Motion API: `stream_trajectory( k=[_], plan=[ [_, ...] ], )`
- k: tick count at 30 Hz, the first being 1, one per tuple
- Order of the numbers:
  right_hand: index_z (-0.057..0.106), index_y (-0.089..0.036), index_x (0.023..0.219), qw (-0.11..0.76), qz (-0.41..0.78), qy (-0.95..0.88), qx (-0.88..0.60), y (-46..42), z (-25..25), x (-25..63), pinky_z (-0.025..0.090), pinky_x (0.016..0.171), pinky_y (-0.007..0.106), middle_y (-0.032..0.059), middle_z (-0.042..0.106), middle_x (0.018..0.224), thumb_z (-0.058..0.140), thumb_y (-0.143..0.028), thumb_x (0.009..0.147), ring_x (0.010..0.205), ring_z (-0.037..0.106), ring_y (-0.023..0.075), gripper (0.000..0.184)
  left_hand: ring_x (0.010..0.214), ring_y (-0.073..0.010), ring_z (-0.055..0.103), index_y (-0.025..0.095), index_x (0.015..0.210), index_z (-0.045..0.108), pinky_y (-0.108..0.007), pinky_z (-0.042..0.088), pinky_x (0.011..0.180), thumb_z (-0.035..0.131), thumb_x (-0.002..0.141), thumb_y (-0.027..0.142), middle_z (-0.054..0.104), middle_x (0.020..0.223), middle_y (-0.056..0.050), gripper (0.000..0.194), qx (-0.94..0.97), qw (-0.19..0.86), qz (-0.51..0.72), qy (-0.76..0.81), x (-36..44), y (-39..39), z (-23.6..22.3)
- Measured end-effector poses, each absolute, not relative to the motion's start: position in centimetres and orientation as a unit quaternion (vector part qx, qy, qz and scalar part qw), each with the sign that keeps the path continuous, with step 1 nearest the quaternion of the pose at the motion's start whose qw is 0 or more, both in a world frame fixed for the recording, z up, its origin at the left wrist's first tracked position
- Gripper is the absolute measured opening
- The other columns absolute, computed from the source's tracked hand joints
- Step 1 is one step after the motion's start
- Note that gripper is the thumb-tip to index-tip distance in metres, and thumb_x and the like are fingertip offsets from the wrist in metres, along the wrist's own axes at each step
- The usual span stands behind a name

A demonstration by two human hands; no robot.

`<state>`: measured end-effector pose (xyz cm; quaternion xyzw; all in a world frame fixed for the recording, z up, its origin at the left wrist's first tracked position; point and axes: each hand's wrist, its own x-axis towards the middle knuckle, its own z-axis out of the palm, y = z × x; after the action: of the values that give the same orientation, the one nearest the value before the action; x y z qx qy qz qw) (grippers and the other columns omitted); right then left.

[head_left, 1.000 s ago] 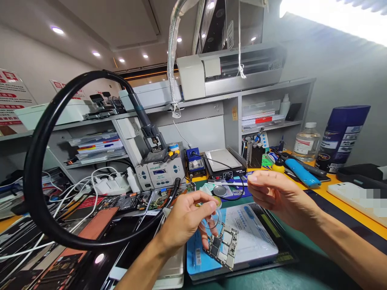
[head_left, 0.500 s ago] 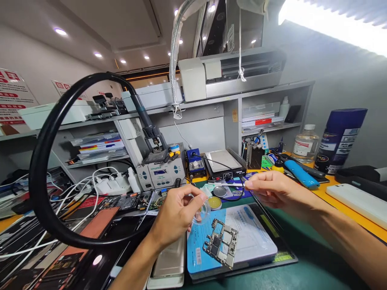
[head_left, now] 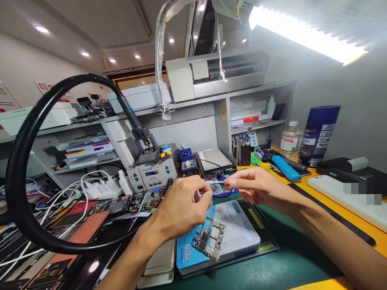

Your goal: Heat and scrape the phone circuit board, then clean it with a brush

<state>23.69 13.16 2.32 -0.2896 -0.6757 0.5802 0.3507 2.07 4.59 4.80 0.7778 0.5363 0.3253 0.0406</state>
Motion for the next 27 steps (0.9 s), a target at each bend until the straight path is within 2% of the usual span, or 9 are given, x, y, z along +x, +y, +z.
stream_trajectory(
  k=[3,7,10,13,15,17,21,24,27],
  plan=[
    [0.076,-0.02,0.079,0.415,0.568,-0.648,-0.293,13.1,1.9,23.0,0.017,0.052,0.028,-0.0031,0.042,0.054,0.08,-0.05,0.076,0.05,0.03,0.0097,0.031,0.07,-0.0188,0.058,0.022,0.073,0.069,-0.029,0.037,0.059,0.058,0.091,0.024,0.069,0.078,-0.003,0.022,0.788,0.015,0.304,0.535,2.6,4.9,5.0],
    [0.069,-0.021,0.069,0.533,0.5,-0.6,-0.326,14.3,1.7,23.5,0.017,0.051,0.029,-0.0047,0.036,0.05,0.079,-0.057,0.075,0.049,0.026,0.0101,0.038,0.073,-0.0191,0.058,0.022,0.076,0.068,-0.029,0.037,0.06,0.056,0.092,0.026,0.069,0.081,-0.003,0.02,0.791,-0.008,0.28,0.544,2.8,5.0,5.2],
    [0.07,-0.023,0.078,0.598,0.452,-0.564,-0.347,15.4,1.6,24.2,0.019,0.049,0.03,-0.0021,0.047,0.056,0.08,-0.059,0.073,0.049,0.029,0.0117,0.038,0.073,-0.0179,0.058,0.022,0.077,0.068,-0.029,0.037,0.06,0.055,0.092,0.025,0.068,0.081,-0.002,0.02,0.789,-0.018,0.267,0.553,2.7,5.0,5.3],
    [0.068,-0.025,0.083,0.616,0.43,-0.561,-0.347,15.8,1.6,24.4,0.019,0.048,0.031,0.0011,0.056,0.065,0.078,-0.063,0.074,0.05,0.031,0.0122,0.041,0.074,-0.0158,0.057,0.022,0.077,0.067,-0.027,0.037,0.061,0.054,0.093,0.023,0.067,0.081,0.0,0.021,0.787,-0.02,0.257,0.56,2.8,5.0,5.4],
    [0.067,-0.024,0.075,0.583,0.44,-0.597,-0.332,15.3,1.6,24.2,0.019,0.049,0.031,-0.0002,0.051,0.059,0.078,-0.064,0.074,0.049,0.03,0.0116,0.041,0.073,-0.0143,0.056,0.022,0.078,0.067,-0.027,0.037,0.062,0.053,0.093,0.023,0.067,0.081,0.001,0.02,0.789,-0.021,0.252,0.559,2.9,5.0,5.3],
    [0.07,-0.023,0.071,0.513,0.47,-0.65,-0.306,14.4,1.5,23.7,0.021,0.049,0.031,-0.0013,0.046,0.054,0.079,-0.061,0.075,0.049,0.032,0.0113,0.039,0.072,-0.013,0.055,0.023,0.079,0.067,-0.026,0.037,0.063,0.053,0.094,0.022,0.066,0.081,0.002,0.02,0.794,-0.023,0.247,0.555,3.0,5.1,5.2],
    [0.081,-0.024,0.084,0.373,0.515,-0.726,-0.262,12.7,1.1,22.7,0.021,0.049,0.031,0.0009,0.051,0.057,0.077,-0.051,0.082,0.05,0.036,0.0114,0.028,0.072,-0.012,0.055,0.023,0.081,0.067,-0.025,0.037,0.062,0.052,0.094,0.023,0.065,0.081,0.003,0.02,0.799,-0.024,0.242,0.549,3.0,5.2,4.9],
    [0.082,-0.024,0.081,0.335,0.521,-0.743,-0.253,12.3,0.8,22.2,0.019,0.049,0.031,0.0007,0.051,0.057,0.076,-0.042,0.083,0.051,0.032,0.0104,0.018,0.071,-0.0117,0.054,0.023,0.081,0.067,-0.025,0.036,0.061,0.052,0.095,0.024,0.064,0.081,0.003,0.021,0.802,-0.025,0.243,0.546,3.0,5.2,4.8],
    [0.079,-0.023,0.072,0.33,0.532,-0.739,-0.25,12.5,0.6,22.0,0.017,0.05,0.031,0.0014,0.052,0.06,0.077,-0.039,0.082,0.054,0.031,0.0104,0.019,0.069,-0.0113,0.053,0.023,0.079,0.067,-0.025,0.035,0.059,0.052,0.094,0.024,0.062,0.078,0.003,0.021,0.804,-0.022,0.245,0.542,3.0,5.2,4.6]
  ],
)
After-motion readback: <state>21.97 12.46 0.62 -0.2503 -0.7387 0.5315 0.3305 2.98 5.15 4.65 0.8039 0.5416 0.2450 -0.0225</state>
